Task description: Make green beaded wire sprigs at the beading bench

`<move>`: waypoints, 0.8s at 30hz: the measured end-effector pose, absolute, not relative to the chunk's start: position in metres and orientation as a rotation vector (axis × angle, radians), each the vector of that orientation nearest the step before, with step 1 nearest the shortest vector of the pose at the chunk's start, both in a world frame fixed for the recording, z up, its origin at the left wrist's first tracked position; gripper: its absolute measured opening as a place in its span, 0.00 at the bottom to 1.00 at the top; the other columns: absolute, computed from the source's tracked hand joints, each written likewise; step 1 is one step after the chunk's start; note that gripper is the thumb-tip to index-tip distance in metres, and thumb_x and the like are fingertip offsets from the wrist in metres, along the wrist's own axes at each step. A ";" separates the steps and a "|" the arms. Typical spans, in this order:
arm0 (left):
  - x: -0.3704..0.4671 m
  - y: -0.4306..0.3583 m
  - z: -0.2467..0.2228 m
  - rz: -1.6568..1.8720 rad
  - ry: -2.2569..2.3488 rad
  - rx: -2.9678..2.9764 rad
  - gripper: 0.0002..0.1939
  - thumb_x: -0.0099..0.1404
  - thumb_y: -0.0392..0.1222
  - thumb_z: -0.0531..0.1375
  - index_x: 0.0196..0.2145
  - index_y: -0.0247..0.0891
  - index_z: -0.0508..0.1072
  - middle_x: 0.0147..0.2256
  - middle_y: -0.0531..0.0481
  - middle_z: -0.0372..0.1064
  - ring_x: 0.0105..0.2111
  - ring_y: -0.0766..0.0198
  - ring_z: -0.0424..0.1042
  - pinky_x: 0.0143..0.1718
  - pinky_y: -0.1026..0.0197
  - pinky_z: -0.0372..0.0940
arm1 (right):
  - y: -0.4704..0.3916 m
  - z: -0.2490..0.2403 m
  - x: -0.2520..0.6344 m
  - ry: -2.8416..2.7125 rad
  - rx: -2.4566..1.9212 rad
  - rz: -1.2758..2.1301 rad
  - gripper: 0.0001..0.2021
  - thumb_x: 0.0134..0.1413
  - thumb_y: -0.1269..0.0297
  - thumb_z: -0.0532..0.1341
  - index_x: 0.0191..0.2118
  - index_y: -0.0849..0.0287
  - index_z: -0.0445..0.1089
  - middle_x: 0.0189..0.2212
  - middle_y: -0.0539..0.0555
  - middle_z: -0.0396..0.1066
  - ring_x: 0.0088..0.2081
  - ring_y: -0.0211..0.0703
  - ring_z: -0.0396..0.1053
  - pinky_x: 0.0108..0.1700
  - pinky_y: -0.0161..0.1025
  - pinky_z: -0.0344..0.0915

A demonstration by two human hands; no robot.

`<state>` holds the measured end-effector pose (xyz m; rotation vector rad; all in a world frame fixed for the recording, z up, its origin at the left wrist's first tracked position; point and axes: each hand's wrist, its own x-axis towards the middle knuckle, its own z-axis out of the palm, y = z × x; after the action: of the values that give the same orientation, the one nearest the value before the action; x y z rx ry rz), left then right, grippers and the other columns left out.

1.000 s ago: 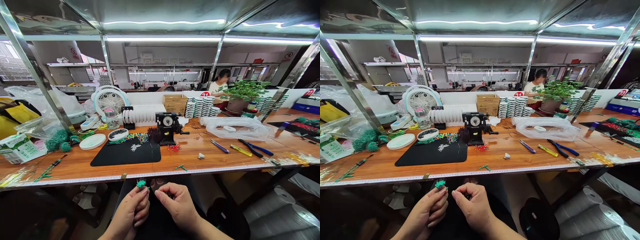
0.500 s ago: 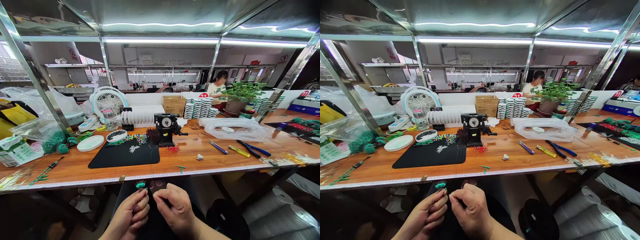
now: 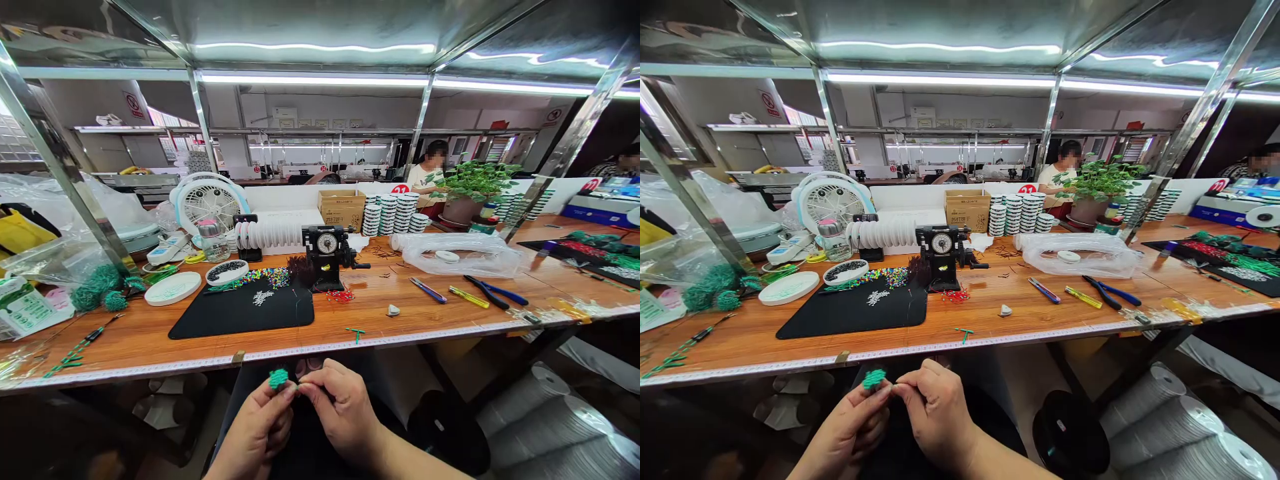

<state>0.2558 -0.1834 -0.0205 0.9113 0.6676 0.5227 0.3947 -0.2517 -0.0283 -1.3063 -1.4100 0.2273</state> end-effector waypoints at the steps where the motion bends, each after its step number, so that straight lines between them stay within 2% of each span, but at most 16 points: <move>1: 0.256 -0.184 -0.021 0.555 0.697 0.936 0.18 0.51 0.51 0.67 0.26 0.36 0.65 0.14 0.64 0.43 0.14 0.77 0.37 0.13 0.73 0.36 | -0.252 -0.027 0.394 -1.391 -1.317 0.296 0.08 0.56 0.66 0.58 0.32 0.60 0.75 0.23 0.52 0.67 0.26 0.37 0.62 0.30 0.33 0.59; 6: 0.255 -0.186 -0.020 0.594 0.765 1.051 0.17 0.49 0.50 0.68 0.28 0.35 0.70 0.17 0.59 0.54 0.17 0.75 0.48 0.16 0.72 0.45 | -0.253 -0.024 0.393 -1.389 -1.336 0.507 0.07 0.54 0.63 0.61 0.35 0.55 0.77 0.23 0.50 0.68 0.27 0.36 0.63 0.31 0.32 0.59; 8: 0.255 -0.187 -0.020 0.579 0.780 1.058 0.18 0.48 0.51 0.68 0.26 0.36 0.68 0.17 0.59 0.54 0.18 0.74 0.50 0.17 0.72 0.48 | -0.252 -0.027 0.392 -1.397 -1.345 0.465 0.07 0.52 0.65 0.61 0.30 0.57 0.77 0.21 0.49 0.67 0.25 0.35 0.62 0.29 0.31 0.58; 11: 0.256 -0.185 -0.023 0.595 0.768 1.121 0.18 0.49 0.52 0.67 0.25 0.37 0.66 0.20 0.57 0.58 0.21 0.72 0.55 0.22 0.70 0.55 | -0.250 -0.036 0.389 -1.485 -1.313 0.422 0.05 0.42 0.69 0.60 0.21 0.59 0.71 0.17 0.47 0.62 0.21 0.33 0.59 0.24 0.30 0.54; 14: 0.255 -0.179 -0.029 0.724 0.826 1.114 0.18 0.48 0.51 0.69 0.29 0.39 0.68 0.20 0.58 0.59 0.21 0.71 0.56 0.22 0.70 0.56 | -0.249 -0.044 0.388 -1.531 -1.228 0.432 0.04 0.37 0.68 0.57 0.17 0.59 0.64 0.16 0.46 0.58 0.19 0.32 0.56 0.21 0.29 0.50; 18: 0.252 -0.170 -0.030 1.002 0.914 0.892 0.22 0.43 0.50 0.70 0.34 0.42 0.69 0.16 0.62 0.54 0.17 0.73 0.52 0.16 0.71 0.52 | -0.253 -0.045 0.394 -1.477 -1.177 0.403 0.07 0.39 0.66 0.57 0.16 0.60 0.63 0.15 0.47 0.59 0.19 0.32 0.56 0.21 0.29 0.50; 22: 0.252 -0.172 -0.024 0.854 0.898 0.954 0.24 0.42 0.48 0.71 0.36 0.37 0.74 0.21 0.54 0.67 0.21 0.67 0.63 0.22 0.67 0.60 | -0.261 -0.039 0.397 -1.251 -1.320 0.421 0.09 0.46 0.65 0.58 0.20 0.61 0.68 0.18 0.49 0.64 0.22 0.34 0.61 0.26 0.31 0.56; 24: 0.253 -0.178 -0.023 0.696 0.880 1.044 0.21 0.45 0.48 0.70 0.35 0.34 0.75 0.20 0.51 0.69 0.22 0.66 0.65 0.24 0.66 0.61 | -0.264 -0.036 0.397 -1.183 -1.345 0.446 0.09 0.49 0.65 0.59 0.23 0.62 0.71 0.20 0.50 0.66 0.24 0.35 0.62 0.29 0.32 0.58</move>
<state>0.2527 -0.1777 -0.0229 1.0440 0.8803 0.6960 0.3968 -0.2640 -0.0357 -1.3451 -1.1835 0.4460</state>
